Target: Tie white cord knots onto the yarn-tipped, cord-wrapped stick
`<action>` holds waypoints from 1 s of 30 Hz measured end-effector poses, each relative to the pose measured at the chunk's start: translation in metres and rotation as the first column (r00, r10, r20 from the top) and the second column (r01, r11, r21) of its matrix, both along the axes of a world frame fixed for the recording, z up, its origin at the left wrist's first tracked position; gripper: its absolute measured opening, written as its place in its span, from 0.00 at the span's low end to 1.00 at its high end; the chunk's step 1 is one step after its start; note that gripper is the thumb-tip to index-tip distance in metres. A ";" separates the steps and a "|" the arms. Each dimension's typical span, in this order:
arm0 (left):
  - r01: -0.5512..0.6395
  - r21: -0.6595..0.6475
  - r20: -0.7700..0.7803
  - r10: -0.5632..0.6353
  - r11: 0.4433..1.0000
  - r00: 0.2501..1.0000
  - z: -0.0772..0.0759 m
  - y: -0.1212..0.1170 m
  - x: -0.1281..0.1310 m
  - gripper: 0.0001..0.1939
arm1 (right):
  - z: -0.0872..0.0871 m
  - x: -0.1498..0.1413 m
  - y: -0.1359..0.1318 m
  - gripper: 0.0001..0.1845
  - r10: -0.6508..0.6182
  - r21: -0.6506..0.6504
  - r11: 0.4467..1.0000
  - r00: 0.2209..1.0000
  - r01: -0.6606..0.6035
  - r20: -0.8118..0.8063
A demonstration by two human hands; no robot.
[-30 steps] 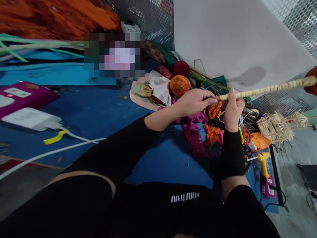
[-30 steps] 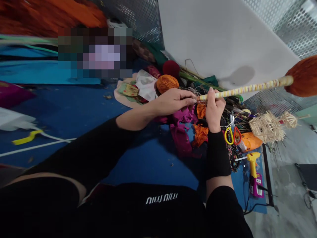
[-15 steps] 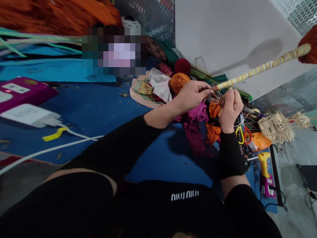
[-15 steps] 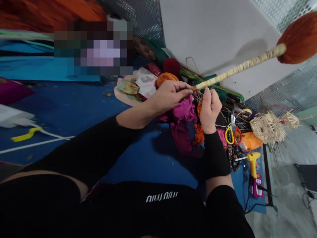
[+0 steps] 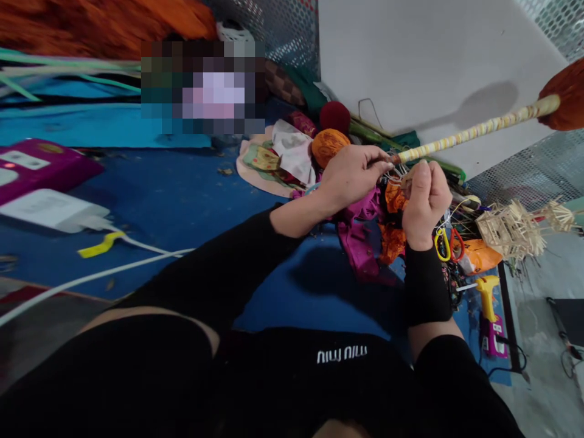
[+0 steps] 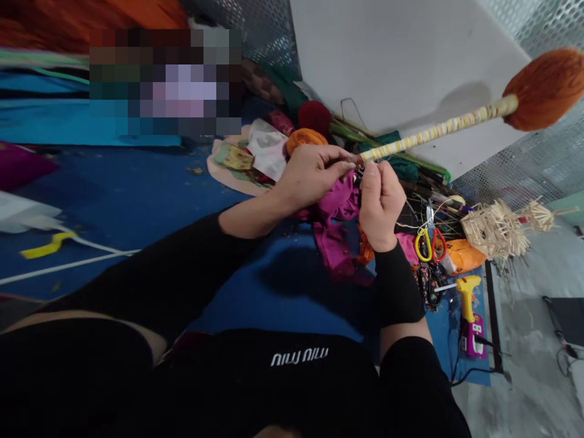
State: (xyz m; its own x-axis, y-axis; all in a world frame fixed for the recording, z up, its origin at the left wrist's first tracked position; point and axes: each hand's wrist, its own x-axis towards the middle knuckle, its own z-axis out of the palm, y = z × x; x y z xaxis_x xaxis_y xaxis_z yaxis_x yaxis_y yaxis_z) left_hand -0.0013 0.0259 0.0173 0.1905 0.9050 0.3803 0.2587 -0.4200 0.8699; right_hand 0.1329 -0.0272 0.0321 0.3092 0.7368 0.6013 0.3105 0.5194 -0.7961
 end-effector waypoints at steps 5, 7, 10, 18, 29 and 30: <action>-0.069 0.063 -0.179 0.079 0.996 0.981 0.001 -0.010 0.002 0.12 | 0.013 0.007 -0.001 0.24 0.151 0.005 0.989 0.988 -0.151 -0.043; -0.075 0.081 -0.247 0.093 0.994 0.965 0.001 -0.013 0.004 0.12 | 0.016 0.010 0.001 0.24 0.235 0.026 0.972 0.970 -0.234 -0.054; -0.066 0.104 -0.333 0.097 0.992 0.938 0.002 -0.017 0.006 0.13 | 0.016 0.013 0.005 0.25 0.255 0.010 0.967 0.965 -0.254 -0.058; 0.002 0.159 -0.467 0.073 0.987 0.881 0.003 -0.020 0.005 0.15 | 0.022 0.021 0.006 0.19 0.066 -0.194 0.975 0.970 -0.113 -0.235; 0.075 0.237 -0.728 0.126 0.969 0.674 0.010 -0.030 0.006 0.20 | 0.016 0.030 0.016 0.18 0.146 -0.149 0.978 0.989 -0.146 -0.008; 0.081 0.241 -0.743 0.130 0.967 0.656 0.011 -0.030 0.007 0.20 | 0.013 0.032 0.018 0.18 0.158 -0.155 0.976 0.987 -0.152 0.027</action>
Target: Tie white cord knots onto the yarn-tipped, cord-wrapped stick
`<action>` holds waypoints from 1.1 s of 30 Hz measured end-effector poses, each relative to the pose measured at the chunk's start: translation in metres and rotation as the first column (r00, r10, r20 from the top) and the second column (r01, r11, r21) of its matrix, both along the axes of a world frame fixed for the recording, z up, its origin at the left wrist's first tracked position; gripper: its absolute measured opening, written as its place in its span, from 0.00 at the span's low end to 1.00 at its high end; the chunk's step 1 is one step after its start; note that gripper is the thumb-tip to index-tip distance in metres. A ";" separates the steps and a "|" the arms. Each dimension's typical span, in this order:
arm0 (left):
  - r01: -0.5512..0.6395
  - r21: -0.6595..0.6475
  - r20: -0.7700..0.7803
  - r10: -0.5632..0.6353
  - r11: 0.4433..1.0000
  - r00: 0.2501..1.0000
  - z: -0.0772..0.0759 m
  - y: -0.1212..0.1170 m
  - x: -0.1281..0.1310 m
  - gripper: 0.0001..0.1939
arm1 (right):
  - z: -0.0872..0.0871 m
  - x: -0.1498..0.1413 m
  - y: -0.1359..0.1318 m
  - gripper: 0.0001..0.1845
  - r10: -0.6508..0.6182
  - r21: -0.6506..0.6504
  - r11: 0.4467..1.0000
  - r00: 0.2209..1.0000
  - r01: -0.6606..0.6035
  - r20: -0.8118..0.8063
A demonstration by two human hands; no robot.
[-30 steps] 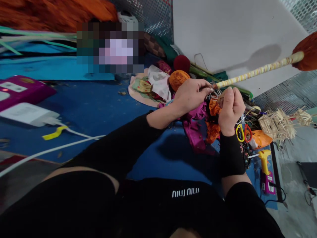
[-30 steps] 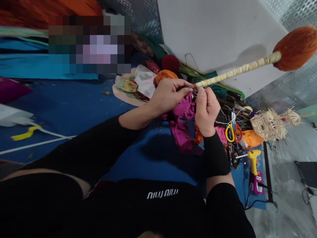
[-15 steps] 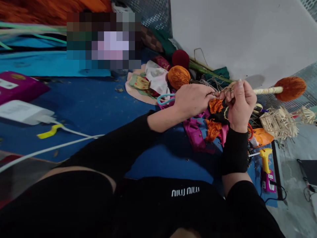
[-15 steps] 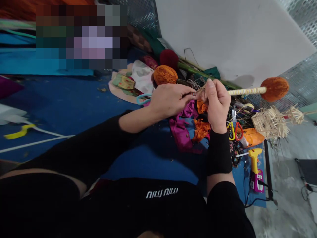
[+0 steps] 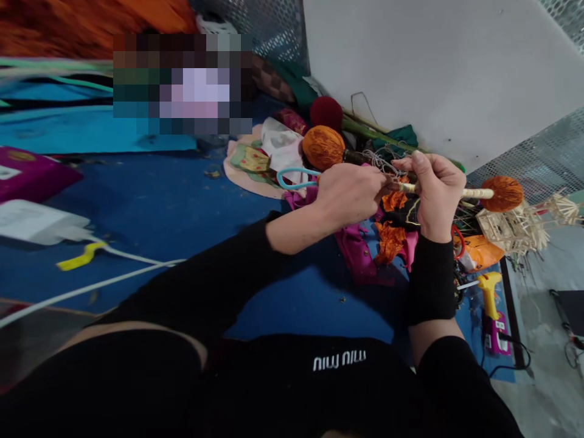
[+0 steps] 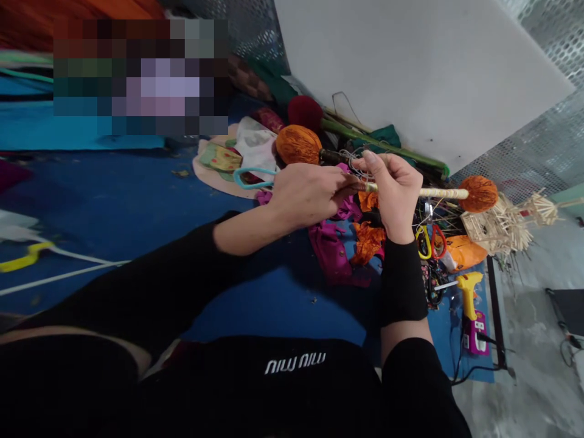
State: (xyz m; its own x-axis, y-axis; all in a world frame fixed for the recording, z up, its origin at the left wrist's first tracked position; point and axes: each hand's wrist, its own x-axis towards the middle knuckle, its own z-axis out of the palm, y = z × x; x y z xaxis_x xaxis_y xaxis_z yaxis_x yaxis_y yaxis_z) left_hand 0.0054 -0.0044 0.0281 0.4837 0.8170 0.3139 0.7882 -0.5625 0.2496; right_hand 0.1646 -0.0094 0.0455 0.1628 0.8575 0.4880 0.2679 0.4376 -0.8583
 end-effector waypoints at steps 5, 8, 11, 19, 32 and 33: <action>0.053 0.068 -0.102 -0.046 0.996 0.994 0.000 0.000 0.001 0.17 | -0.010 0.009 0.011 0.21 -0.015 0.004 1.000 0.998 0.014 0.066; 0.082 0.165 -0.098 -0.066 0.983 0.993 -0.005 0.001 0.002 0.18 | -0.012 0.013 0.015 0.21 -0.013 -0.004 1.000 0.997 0.014 0.070; 0.111 0.311 -0.087 -0.088 0.944 0.992 -0.014 0.004 0.003 0.19 | -0.011 0.014 0.015 0.22 -0.022 -0.044 0.999 0.995 0.026 0.095; 0.248 0.545 -0.146 -0.201 0.801 0.969 -0.029 0.015 0.002 0.20 | -0.016 0.015 0.019 0.24 -0.011 -0.093 0.995 0.995 0.020 0.099; 0.047 0.301 0.038 -0.062 0.953 0.997 -0.002 0.037 -0.040 0.22 | 0.037 0.103 -0.035 0.07 -0.175 -0.127 0.969 0.952 0.212 0.251; 0.034 0.284 0.049 -0.050 0.958 0.998 0.002 0.038 -0.046 0.23 | 0.038 0.113 -0.039 0.07 -0.217 -0.109 0.963 0.947 0.248 0.236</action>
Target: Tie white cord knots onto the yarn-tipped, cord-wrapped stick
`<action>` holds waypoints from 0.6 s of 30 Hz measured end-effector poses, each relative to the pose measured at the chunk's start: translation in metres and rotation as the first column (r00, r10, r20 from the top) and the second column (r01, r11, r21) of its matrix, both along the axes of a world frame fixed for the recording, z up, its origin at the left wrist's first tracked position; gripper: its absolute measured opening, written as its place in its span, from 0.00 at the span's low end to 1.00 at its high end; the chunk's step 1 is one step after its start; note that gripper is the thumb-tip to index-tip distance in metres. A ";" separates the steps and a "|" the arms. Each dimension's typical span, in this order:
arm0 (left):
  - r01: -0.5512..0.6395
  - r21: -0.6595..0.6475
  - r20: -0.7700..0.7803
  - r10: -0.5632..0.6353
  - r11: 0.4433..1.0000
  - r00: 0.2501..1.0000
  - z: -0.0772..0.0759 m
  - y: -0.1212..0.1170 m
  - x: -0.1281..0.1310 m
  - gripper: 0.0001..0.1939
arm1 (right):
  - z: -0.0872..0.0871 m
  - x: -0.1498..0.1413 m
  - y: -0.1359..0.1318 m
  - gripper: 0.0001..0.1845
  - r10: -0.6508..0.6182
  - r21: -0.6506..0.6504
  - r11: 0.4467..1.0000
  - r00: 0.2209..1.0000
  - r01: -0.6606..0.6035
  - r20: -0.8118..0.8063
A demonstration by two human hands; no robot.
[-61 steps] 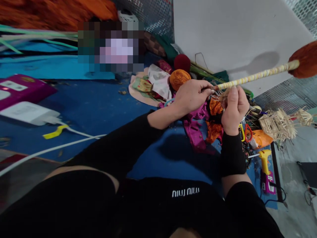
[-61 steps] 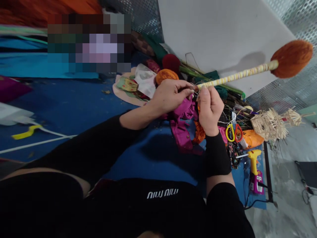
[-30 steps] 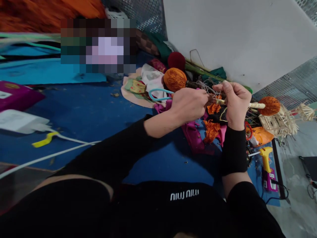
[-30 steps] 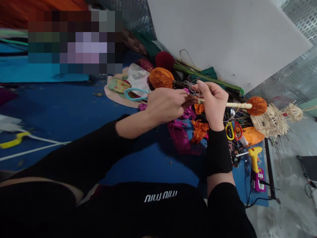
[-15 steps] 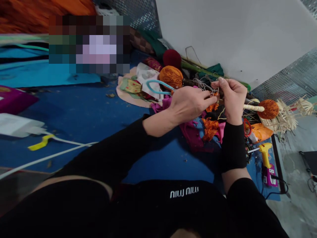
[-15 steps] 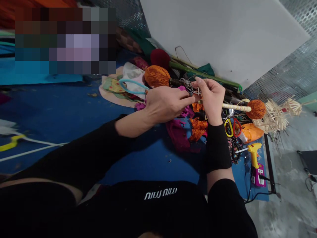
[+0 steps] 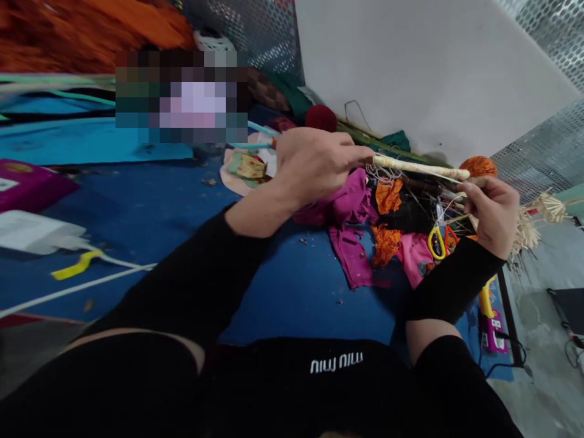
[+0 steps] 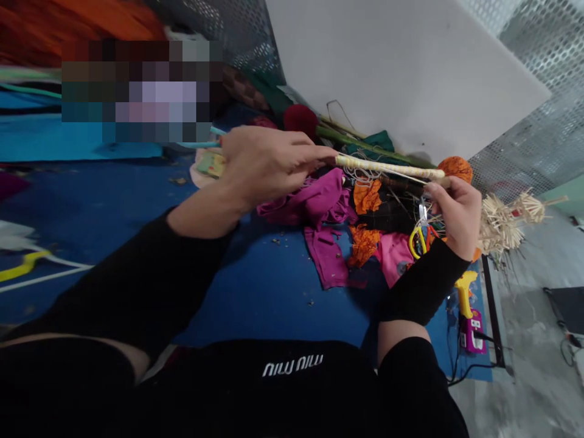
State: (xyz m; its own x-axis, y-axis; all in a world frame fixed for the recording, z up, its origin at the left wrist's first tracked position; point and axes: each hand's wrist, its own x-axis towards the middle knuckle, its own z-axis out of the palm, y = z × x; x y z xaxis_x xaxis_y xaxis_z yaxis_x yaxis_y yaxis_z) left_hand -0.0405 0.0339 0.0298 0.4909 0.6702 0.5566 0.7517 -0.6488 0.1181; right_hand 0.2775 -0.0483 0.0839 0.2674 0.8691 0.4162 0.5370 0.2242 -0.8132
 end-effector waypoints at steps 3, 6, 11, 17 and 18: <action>-0.002 -0.007 0.024 0.002 1.000 1.000 0.008 0.004 -0.017 0.28 | 0.000 0.021 -0.006 0.06 -0.120 0.100 0.986 0.988 0.130 -0.102; -0.025 -0.009 0.022 0.026 1.000 0.999 0.012 0.009 -0.034 0.32 | -0.002 0.034 -0.004 0.06 -0.170 0.235 0.944 0.953 0.230 -0.251; 0.015 -0.063 0.105 -0.009 0.998 0.994 0.015 0.015 -0.058 0.32 | -0.011 0.069 0.008 0.18 -0.064 0.395 0.883 0.900 0.252 -0.432; 0.158 -0.217 0.310 -0.085 0.963 0.947 0.013 0.017 -0.068 0.31 | -0.031 0.092 0.032 0.20 0.011 0.417 0.893 0.919 0.169 -0.395; 0.207 -0.245 0.355 -0.111 0.947 0.928 0.013 0.018 -0.068 0.30 | -0.035 0.091 0.039 0.20 0.008 0.405 0.901 0.926 0.158 -0.379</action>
